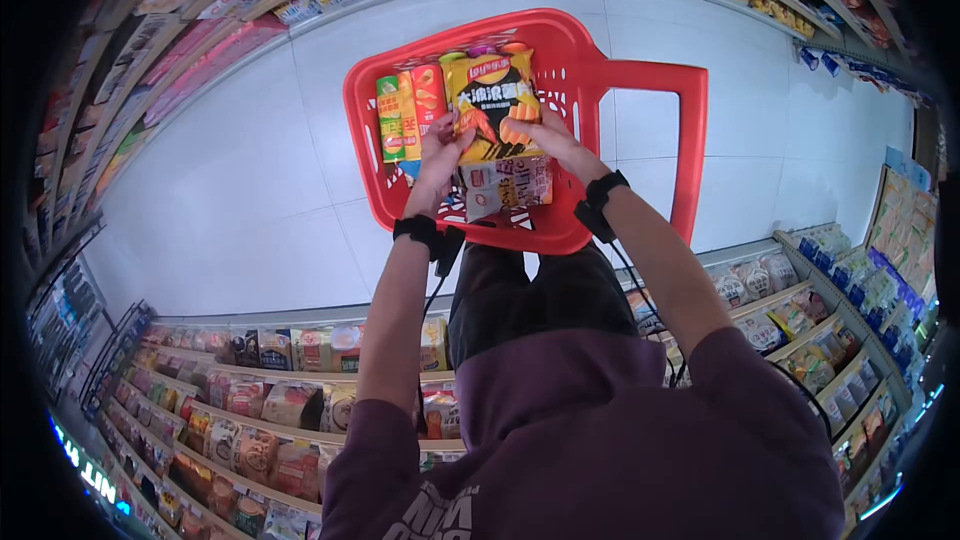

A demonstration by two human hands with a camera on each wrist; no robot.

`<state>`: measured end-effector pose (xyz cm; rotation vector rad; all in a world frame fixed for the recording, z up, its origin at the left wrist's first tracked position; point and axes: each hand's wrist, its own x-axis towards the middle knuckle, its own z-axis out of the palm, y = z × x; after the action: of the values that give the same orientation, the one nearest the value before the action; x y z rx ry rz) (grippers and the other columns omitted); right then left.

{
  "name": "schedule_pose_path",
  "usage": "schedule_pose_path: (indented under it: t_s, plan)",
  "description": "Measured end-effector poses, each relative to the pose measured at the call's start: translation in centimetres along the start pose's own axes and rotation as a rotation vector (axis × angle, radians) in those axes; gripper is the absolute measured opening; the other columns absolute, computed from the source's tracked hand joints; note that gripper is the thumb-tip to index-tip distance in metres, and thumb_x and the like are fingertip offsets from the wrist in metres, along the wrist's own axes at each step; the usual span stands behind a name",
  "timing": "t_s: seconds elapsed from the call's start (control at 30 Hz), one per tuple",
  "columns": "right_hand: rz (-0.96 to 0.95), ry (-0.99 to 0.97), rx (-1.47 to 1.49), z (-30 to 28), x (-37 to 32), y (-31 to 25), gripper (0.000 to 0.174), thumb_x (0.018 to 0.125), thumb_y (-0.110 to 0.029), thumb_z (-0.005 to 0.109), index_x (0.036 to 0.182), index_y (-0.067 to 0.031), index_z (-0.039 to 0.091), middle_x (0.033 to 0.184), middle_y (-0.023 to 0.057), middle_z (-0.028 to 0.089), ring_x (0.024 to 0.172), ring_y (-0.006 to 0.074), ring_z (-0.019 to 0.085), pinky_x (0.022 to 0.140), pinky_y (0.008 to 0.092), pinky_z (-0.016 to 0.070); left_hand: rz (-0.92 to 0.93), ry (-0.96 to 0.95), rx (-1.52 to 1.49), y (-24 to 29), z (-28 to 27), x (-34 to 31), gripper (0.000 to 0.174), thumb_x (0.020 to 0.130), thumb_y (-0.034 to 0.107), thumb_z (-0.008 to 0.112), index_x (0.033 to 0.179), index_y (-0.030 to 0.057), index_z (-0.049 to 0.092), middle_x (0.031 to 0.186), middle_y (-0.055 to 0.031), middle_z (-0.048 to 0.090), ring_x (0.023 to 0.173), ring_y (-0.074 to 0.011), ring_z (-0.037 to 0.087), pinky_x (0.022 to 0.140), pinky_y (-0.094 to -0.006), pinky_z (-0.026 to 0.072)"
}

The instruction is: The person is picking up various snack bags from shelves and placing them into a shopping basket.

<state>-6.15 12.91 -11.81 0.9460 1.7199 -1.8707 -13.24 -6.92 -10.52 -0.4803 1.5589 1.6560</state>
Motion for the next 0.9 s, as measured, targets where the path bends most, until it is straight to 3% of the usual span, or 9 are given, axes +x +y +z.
schedule_pose_path:
  t_s: [0.1, 0.23, 0.27, 0.37, 0.43, 0.5, 0.63, 0.73, 0.9]
  plan:
    - [0.016, 0.122, -0.088, -0.5, 1.8, -0.8, 0.054, 0.083, -0.031, 0.074, 0.124, -0.0027, 0.053, 0.112, 0.0076, 0.065, 0.104, 0.0165, 0.061, 0.091, 0.0313, 0.0470, 0.015, -0.033, -0.017, -2.0, 0.1, 4.2, 0.053, 0.084, 0.001, 0.071, 0.132, 0.0026, 0.046, 0.121, -0.0128, 0.057, 0.107, -0.0189, 0.056, 0.093, -0.0293, 0.0486]
    - [-0.002, 0.110, -0.247, -0.9, 6.7, 3.6, 0.063, 0.077, -0.041, 0.077, 0.119, -0.0010, 0.053, 0.106, 0.0108, 0.068, 0.100, 0.0199, 0.065, 0.088, 0.0321, 0.0494, 0.052, -0.079, 0.095, -4.7, -0.5, 8.1, 0.056, 0.080, -0.004, 0.071, 0.130, 0.0014, 0.046, 0.121, -0.0121, 0.057, 0.105, -0.0180, 0.057, 0.089, -0.0285, 0.0487]
    - [0.079, 0.041, -0.299, -1.6, 6.7, 4.6, 0.072, 0.073, -0.050, 0.077, 0.117, 0.0014, 0.051, 0.103, 0.0139, 0.068, 0.095, 0.0236, 0.067, 0.085, 0.0349, 0.0515, 0.078, -0.067, 0.115, -5.7, -0.9, 9.0, 0.057, 0.078, -0.005, 0.071, 0.129, 0.0010, 0.046, 0.120, -0.0120, 0.057, 0.105, -0.0182, 0.057, 0.089, -0.0286, 0.0491]
    - [0.102, 0.083, -0.498, -1.5, 7.0, 4.7, 0.079, 0.073, -0.056, 0.075, 0.119, 0.0029, 0.049, 0.101, 0.0153, 0.068, 0.093, 0.0265, 0.068, 0.082, 0.0376, 0.0526, 0.062, -0.053, 0.165, -8.1, -2.1, 9.3, 0.061, 0.075, -0.006, 0.072, 0.129, 0.0004, 0.046, 0.119, -0.0118, 0.058, 0.104, -0.0191, 0.058, 0.088, -0.0290, 0.0496]
    - [0.112, 0.168, -0.333, -1.0, 6.6, 3.8, 0.085, 0.077, -0.058, 0.069, 0.127, 0.0052, 0.044, 0.107, 0.0187, 0.066, 0.103, 0.0287, 0.065, 0.089, 0.0370, 0.0492, -0.015, -0.075, 0.166, -6.1, -2.1, 8.9, 0.064, 0.072, -0.006, 0.074, 0.129, 0.0006, 0.046, 0.118, -0.0120, 0.058, 0.104, -0.0196, 0.059, 0.088, -0.0291, 0.0493]
    - [0.063, 0.295, -0.153, -0.6, 7.7, 3.8, 0.086, 0.079, -0.058, 0.068, 0.130, 0.0064, 0.041, 0.112, 0.0204, 0.065, 0.108, 0.0293, 0.063, 0.093, 0.0360, 0.0469, -0.012, -0.043, 0.177, -4.5, -1.9, 9.0, 0.062, 0.076, 0.005, 0.076, 0.130, 0.0006, 0.045, 0.117, -0.0130, 0.060, 0.105, -0.0184, 0.059, 0.092, -0.0304, 0.0473]
    - [0.110, 0.454, 0.165, -0.6, 12.1, 3.9, 0.070, 0.087, -0.054, 0.062, 0.129, 0.0009, 0.049, 0.117, 0.0177, 0.063, 0.115, 0.0275, 0.058, 0.097, 0.0345, 0.0425, -0.060, 0.061, 0.051, -1.5, -1.4, 10.9, 0.047, 0.087, 0.021, 0.068, 0.125, -0.0007, 0.051, 0.113, -0.0117, 0.064, 0.106, -0.0189, 0.061, 0.092, -0.0328, 0.0466]
    - [0.074, 0.498, 0.167, -0.5, 13.8, 1.9, 0.056, 0.093, -0.047, 0.056, 0.124, -0.0001, 0.056, 0.117, 0.0154, 0.064, 0.112, 0.0244, 0.059, 0.096, 0.0343, 0.0426, -0.038, 0.053, -0.084, -1.4, -1.9, 14.8, 0.040, 0.092, 0.028, 0.062, 0.121, 0.0011, 0.056, 0.114, -0.0115, 0.064, 0.107, -0.0220, 0.062, 0.096, -0.0341, 0.0461]
    - [0.202, 0.509, 0.475, -0.9, 15.3, -0.7, 0.048, 0.094, -0.041, 0.057, 0.123, -0.0022, 0.058, 0.108, 0.0076, 0.064, 0.093, 0.0187, 0.060, 0.082, 0.0347, 0.0481, -0.069, 0.276, -0.115, -2.2, 0.2, 18.9, 0.028, 0.091, 0.027, 0.064, 0.108, 0.0050, 0.062, 0.103, -0.0089, 0.067, 0.096, -0.0193, 0.063, 0.084, -0.0334, 0.0493]
